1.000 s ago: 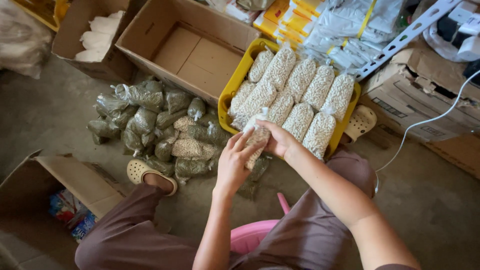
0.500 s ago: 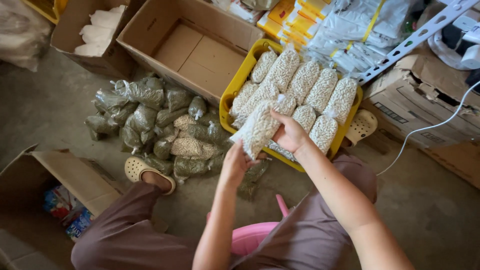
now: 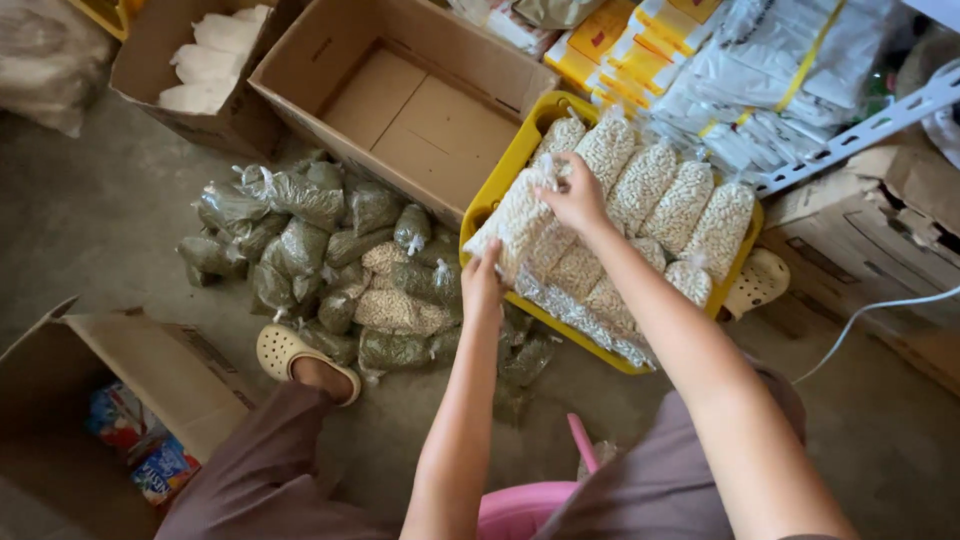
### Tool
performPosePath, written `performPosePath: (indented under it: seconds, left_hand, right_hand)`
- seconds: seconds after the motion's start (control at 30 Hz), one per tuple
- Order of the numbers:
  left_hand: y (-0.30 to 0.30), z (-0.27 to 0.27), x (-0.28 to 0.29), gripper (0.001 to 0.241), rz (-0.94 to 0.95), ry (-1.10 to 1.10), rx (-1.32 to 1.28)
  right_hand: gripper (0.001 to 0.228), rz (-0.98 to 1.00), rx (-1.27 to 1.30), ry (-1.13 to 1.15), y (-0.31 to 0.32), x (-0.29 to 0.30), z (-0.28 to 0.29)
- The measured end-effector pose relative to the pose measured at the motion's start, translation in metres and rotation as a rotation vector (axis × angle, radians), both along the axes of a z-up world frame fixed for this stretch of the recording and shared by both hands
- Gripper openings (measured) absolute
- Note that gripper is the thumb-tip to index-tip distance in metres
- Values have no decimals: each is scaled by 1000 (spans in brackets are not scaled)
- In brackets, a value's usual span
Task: Organize and sort small bags of food products into bins and boxes.
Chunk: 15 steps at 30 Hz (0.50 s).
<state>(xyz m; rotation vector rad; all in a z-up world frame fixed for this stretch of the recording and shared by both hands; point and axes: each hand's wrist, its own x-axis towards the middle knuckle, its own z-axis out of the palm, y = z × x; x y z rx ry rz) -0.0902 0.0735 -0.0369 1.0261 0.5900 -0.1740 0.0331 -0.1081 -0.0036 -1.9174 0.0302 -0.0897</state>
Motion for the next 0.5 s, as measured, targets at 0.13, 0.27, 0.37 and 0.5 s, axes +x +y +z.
performPosePath:
  seconds: [0.13, 0.27, 0.37, 0.5]
  left_hand:
    - [-7, -30, 42, 46, 5, 6, 62]
    - [-17, -64, 54, 60, 93, -4, 308]
    - [-22, -53, 51, 66, 166, -36, 403]
    - [-23, -50, 48, 69, 265, -137, 530]
  right_hand:
    - [53, 4, -262, -9, 14, 20, 17]
    - [55, 53, -497, -201, 16, 26, -8]
    - [56, 98, -558, -249, 22, 23, -2]
    - [48, 126, -721, -275, 25, 21, 2]
